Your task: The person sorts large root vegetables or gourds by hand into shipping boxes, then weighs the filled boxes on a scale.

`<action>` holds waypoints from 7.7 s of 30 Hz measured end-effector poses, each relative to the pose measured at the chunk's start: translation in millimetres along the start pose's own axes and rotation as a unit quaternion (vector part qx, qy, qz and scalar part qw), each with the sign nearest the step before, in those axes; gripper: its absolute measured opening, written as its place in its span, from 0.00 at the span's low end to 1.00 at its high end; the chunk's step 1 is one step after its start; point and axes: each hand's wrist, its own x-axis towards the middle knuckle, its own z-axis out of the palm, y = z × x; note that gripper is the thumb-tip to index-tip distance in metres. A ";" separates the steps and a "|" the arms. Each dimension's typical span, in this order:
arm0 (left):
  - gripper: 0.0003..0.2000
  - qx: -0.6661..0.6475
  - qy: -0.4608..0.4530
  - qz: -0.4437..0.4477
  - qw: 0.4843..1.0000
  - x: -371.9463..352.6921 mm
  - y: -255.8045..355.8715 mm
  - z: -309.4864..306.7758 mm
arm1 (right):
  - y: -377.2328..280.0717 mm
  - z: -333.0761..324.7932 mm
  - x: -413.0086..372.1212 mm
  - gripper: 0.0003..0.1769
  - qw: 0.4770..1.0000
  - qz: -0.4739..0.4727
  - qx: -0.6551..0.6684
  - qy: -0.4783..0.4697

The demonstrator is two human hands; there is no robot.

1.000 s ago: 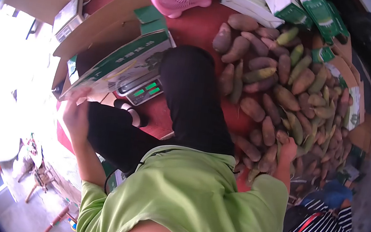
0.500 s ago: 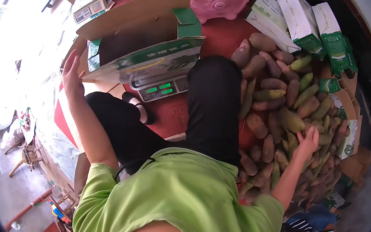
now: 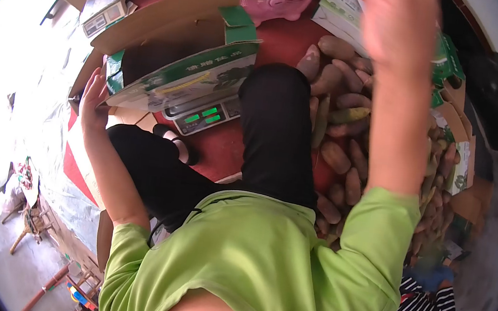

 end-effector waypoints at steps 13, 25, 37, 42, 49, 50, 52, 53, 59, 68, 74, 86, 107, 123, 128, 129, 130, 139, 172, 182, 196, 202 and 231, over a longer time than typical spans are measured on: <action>0.27 0.010 -0.078 -0.010 0.997 4.3 -1.1 -9.5 | 143.8 123.6 -29.8 0.06 0.986 0.047 -0.154 -0.037; 0.24 0.041 -0.073 -0.014 0.996 6.0 -3.5 -16.0 | 186.0 -158.0 -145.6 0.09 0.913 0.293 -0.185 0.215; 0.21 0.086 -0.118 0.028 0.989 47.6 -25.5 -64.5 | 295.5 -198.4 -376.0 0.21 0.684 0.651 -0.129 0.301; 0.21 0.066 -0.108 -0.017 0.992 47.4 -23.6 -63.2 | 330.2 -169.1 -392.8 0.37 0.632 0.696 -0.014 0.340; 0.23 0.064 -0.114 -0.032 0.991 28.4 -16.2 -43.2 | 359.5 -164.0 -370.8 0.39 0.661 0.661 -0.009 0.354; 0.23 0.042 -0.083 -0.049 0.994 26.9 -15.7 -41.8 | 365.8 -167.3 -371.5 0.35 0.635 0.667 -0.003 0.389; 0.25 0.002 -0.078 -0.068 0.995 27.5 -15.7 -40.8 | 386.8 -176.5 -382.5 0.32 0.611 0.674 0.002 0.414; 0.23 0.000 -0.019 -0.076 0.997 10.3 -6.1 -12.5 | 401.4 -183.8 -393.9 0.29 0.616 0.668 0.037 0.415; 0.23 -0.019 -0.027 -0.051 0.998 9.7 -7.6 -13.2 | 403.6 -185.7 -387.8 0.21 0.630 0.654 0.154 0.390; 0.25 -0.053 -0.020 -0.046 0.997 7.5 -6.3 -7.8 | 324.5 -173.6 -371.7 0.15 0.655 0.621 0.225 0.366; 0.21 -0.077 0.004 -0.038 0.996 4.8 -4.8 -0.3 | 254.6 -157.0 -301.8 0.15 0.796 0.530 0.154 0.248; 0.19 -0.062 -0.010 -0.046 0.997 2.7 -5.3 -1.3 | 110.2 -82.0 -67.7 0.26 0.929 0.362 -0.038 -0.074; 0.24 -0.023 -0.146 -0.012 0.989 22.4 -16.7 -40.4 | 248.6 -162.3 -157.5 0.13 0.875 0.377 -0.261 0.153; 0.23 0.070 -0.100 -0.048 0.991 21.6 -15.4 -38.2 | 313.7 -306.2 -287.2 0.41 0.655 0.492 -0.536 0.205; 0.26 0.056 -0.106 -0.051 0.991 21.9 -17.5 -39.6 | 322.2 -321.6 -270.6 0.47 0.632 0.455 -0.621 0.091; 0.26 0.048 -0.112 -0.056 0.991 23.9 -18.7 -43.5 | 322.3 -323.5 -268.6 0.48 0.633 0.470 -0.611 0.074; 0.25 0.063 -0.105 -0.051 0.991 20.4 -15.8 -36.9 | 323.2 -324.7 -267.5 0.48 0.634 0.486 -0.599 0.056; 0.23 0.030 -0.041 -0.087 0.995 18.1 -18.7 -18.7 | 329.4 -345.8 -278.8 0.27 0.762 0.468 -0.350 0.279; 0.32 0.560 -0.232 0.195 0.771 15.4 11.5 7.0 | 166.2 -163.2 -118.6 0.22 0.883 0.075 -0.440 0.143; 0.17 0.436 -0.115 0.246 0.858 4.5 7.2 2.5 | 84.0 -33.5 -31.5 0.20 0.979 -0.056 -0.165 0.104; 0.16 0.259 -0.026 0.168 0.951 6.0 6.7 -2.0 | 177.9 155.2 -12.3 0.19 0.960 -0.018 -0.232 -0.155; 0.15 0.199 -0.013 0.151 0.968 0.8 11.2 -1.5 | 156.5 74.6 -11.9 0.11 0.972 -0.035 -0.216 -0.089; 0.22 0.273 0.009 0.158 0.949 1.6 5.0 -3.8 | 325.2 -154.7 -336.1 0.28 0.672 0.495 -0.539 0.118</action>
